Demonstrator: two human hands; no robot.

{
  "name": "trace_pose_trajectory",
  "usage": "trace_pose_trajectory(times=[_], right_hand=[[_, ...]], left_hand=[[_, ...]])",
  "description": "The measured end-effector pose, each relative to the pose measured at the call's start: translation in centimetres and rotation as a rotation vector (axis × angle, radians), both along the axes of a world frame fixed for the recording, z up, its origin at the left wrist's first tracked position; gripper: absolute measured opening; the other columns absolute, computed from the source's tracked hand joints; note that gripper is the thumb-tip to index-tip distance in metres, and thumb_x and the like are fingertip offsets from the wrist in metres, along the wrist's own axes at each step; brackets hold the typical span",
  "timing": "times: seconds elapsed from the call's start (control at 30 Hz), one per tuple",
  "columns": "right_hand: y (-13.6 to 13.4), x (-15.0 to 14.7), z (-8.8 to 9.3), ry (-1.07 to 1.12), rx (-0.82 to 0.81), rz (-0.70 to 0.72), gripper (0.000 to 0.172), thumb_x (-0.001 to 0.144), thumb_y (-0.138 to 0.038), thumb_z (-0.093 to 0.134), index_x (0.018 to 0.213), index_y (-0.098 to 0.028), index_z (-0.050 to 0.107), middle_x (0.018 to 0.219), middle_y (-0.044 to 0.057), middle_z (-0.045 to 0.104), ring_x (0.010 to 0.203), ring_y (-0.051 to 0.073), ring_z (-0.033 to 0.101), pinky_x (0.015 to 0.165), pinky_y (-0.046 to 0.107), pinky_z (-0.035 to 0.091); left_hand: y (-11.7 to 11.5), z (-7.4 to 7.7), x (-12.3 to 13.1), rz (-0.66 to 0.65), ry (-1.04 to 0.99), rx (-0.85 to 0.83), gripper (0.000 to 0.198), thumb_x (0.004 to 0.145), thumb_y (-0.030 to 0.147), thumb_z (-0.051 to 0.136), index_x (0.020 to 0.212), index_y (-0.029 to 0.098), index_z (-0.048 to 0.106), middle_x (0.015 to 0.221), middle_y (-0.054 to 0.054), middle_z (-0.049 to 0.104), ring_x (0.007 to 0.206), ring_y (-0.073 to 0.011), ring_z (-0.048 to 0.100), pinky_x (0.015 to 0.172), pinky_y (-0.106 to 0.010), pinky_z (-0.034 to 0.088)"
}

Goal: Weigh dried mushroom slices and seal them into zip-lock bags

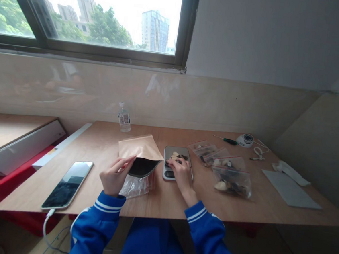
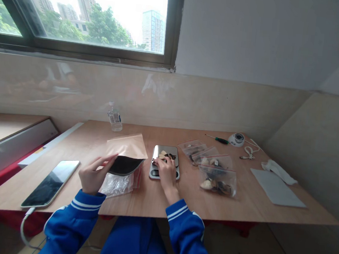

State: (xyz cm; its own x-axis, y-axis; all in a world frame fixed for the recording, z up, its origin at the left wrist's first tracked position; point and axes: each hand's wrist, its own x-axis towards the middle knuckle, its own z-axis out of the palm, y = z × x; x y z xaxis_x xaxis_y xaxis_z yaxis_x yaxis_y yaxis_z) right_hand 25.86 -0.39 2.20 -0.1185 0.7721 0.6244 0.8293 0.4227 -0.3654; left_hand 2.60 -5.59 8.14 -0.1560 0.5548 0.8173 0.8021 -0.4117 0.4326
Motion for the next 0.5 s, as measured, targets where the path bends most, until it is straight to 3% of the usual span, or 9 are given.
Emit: trace_pose_trajectory(times=[0.1, 0.2, 0.3, 0.37, 0.43, 0.5], right_hand=[[0.4, 0.1, -0.4, -0.035, 0.001, -0.007, 0.024, 0.092, -0.024, 0.046, 0.089, -0.026, 0.070, 0.094, 0.005, 0.067, 0.092, 0.022, 0.058, 0.081, 0.037, 0.043], [-0.5, -0.1, 0.3, -0.028, 0.061, 0.023, 0.025, 0.093, -0.024, 0.043, 0.097, -0.022, 0.068, 0.104, 0.006, 0.067, 0.097, 0.023, 0.057, 0.084, 0.040, 0.042], [-2.9, -1.2, 2.2, 0.037, 0.190, 0.143, 0.023, 0.093, -0.020, 0.043, 0.099, -0.018, 0.064, 0.102, 0.008, 0.067, 0.096, 0.021, 0.057, 0.085, 0.037, 0.043], [-4.7, -2.7, 3.7, 0.041, 0.253, 0.319, 0.021, 0.091, -0.018, 0.043, 0.093, -0.016, 0.064, 0.089, 0.007, 0.067, 0.087, 0.018, 0.058, 0.081, 0.031, 0.046], [-5.9, -4.5, 5.1, -0.008, 0.228, 0.456, 0.023, 0.091, -0.017, 0.041, 0.092, -0.015, 0.064, 0.086, 0.007, 0.066, 0.084, 0.017, 0.059, 0.078, 0.028, 0.048], [-6.3, -6.5, 6.1, -0.092, 0.096, 0.448, 0.025, 0.092, -0.017, 0.039, 0.092, -0.013, 0.064, 0.088, 0.009, 0.066, 0.087, 0.018, 0.059, 0.078, 0.029, 0.049]], left_hand=[[0.0, 0.0, -0.2, -0.004, -0.013, -0.007, 0.017, 0.080, 0.033, 0.063, 0.091, 0.025, 0.072, 0.072, 0.003, 0.068, 0.059, -0.0059, 0.061, 0.053, -0.014, 0.045], [0.0, 0.0, -0.1, 0.005, -0.026, -0.018, 0.017, 0.080, 0.034, 0.062, 0.091, 0.025, 0.072, 0.073, 0.003, 0.068, 0.060, -0.0065, 0.061, 0.053, -0.014, 0.044], [0.0, 0.1, 0.1, 0.026, -0.018, -0.036, 0.017, 0.081, 0.035, 0.062, 0.091, 0.026, 0.072, 0.074, 0.003, 0.069, 0.060, -0.0066, 0.061, 0.054, -0.015, 0.043], [0.1, 0.2, 0.4, 0.027, -0.017, -0.047, 0.017, 0.081, 0.035, 0.062, 0.091, 0.027, 0.072, 0.075, 0.004, 0.069, 0.060, -0.0063, 0.061, 0.055, -0.015, 0.043], [0.0, 0.1, 0.6, 0.025, -0.028, -0.056, 0.017, 0.081, 0.035, 0.062, 0.092, 0.028, 0.072, 0.076, 0.004, 0.069, 0.060, -0.0059, 0.061, 0.055, -0.014, 0.043], [0.0, -0.1, 0.8, 0.033, -0.035, -0.054, 0.017, 0.081, 0.035, 0.062, 0.092, 0.028, 0.072, 0.075, 0.004, 0.069, 0.060, -0.0054, 0.061, 0.054, -0.014, 0.042]])
